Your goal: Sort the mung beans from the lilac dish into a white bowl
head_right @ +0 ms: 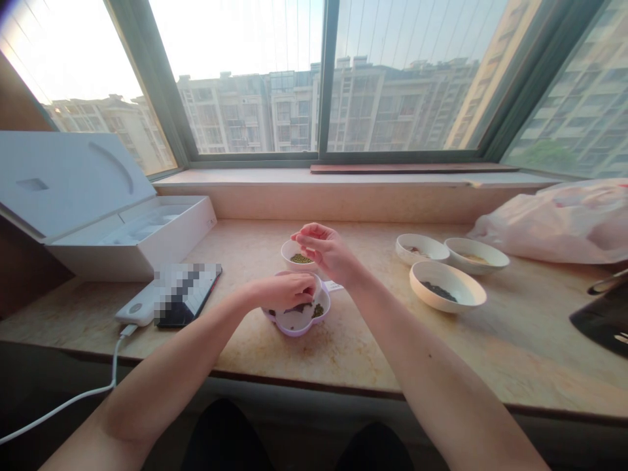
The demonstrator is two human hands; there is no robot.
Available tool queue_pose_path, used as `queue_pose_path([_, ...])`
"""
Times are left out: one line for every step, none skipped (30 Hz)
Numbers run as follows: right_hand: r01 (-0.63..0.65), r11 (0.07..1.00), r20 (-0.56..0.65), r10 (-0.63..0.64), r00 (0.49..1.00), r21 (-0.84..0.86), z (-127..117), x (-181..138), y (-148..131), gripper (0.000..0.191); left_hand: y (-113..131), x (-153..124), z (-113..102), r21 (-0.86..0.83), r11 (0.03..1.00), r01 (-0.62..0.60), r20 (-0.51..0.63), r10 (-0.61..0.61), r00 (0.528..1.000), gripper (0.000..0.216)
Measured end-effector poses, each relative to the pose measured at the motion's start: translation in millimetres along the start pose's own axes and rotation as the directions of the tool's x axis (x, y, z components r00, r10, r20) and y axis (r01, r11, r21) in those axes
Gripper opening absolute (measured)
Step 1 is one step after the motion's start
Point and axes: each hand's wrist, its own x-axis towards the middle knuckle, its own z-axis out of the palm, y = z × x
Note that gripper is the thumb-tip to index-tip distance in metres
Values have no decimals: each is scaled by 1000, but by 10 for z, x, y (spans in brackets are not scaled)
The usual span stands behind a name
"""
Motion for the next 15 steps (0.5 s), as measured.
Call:
queue_pose_path([4,1000,-45,-5,999,-30,-14,13,5,32,-9,-8,-32,-75,997,14,-15,-15,1000,12])
queue_pose_path([5,998,-89,-10,996,-63,-32,25,12,34,-16,-16,-65,-159,987,21,-34,-26,999,14])
queue_pose_path([3,995,-130,-16,991,-98,-55,38,20,35,-21,-23,-97,-248,968,19,-56,-34,998,17])
queue_pose_path([-2,991,-164,-20,986,-132,-82,52,31,36,-21,-31,-127,-340,940,11,-80,-41,996,20])
queue_pose_path([-5,987,-189,-26,982,-163,-113,68,44,37,-17,-37,-155,-429,903,1,-98,-48,994,23])
queue_pose_path([-3,981,-206,-37,978,-193,-145,85,59,37,-9,-43,-179,-512,859,-10,-110,-54,993,27])
queue_pose_path([6,973,-217,-57,975,-229,-178,104,77,37,2,-47,-199,-588,809,-24,-120,-58,991,30])
queue_pose_path([22,961,-223,-86,971,-277,-210,124,96,36,15,-49,-215,-656,754,-45,-137,-60,989,33])
queue_pose_path([42,940,-223,-123,967,-337,-239,143,115,35,29,-49,-228,-715,695,-72,-160,-63,985,36])
queue_pose_path([63,911,-216,-163,963,-407,-263,160,134,32,41,-48,-237,-766,634,-104,-188,-67,980,38])
queue_pose_path([81,872,-205,-202,958,-483,-282,174,152,29,51,-45,-243,-808,573,-139,-219,-73,973,40])
queue_pose_path([92,824,-190,-236,953,-560,-294,183,167,24,59,-43,-247,-839,516,-171,-247,-81,966,41])
queue_pose_path([94,767,-174,-260,950,-635,-300,185,180,20,64,-41,-249,-862,467,-195,-265,-89,960,43])
queue_pose_path([89,702,-154,-276,949,-707,-299,182,188,15,66,-42,-251,-879,427,-212,-276,-94,957,43])
queue_pose_path([79,628,-132,-282,950,-774,-292,173,194,13,67,-45,-252,-891,394,-225,-284,-97,954,43])
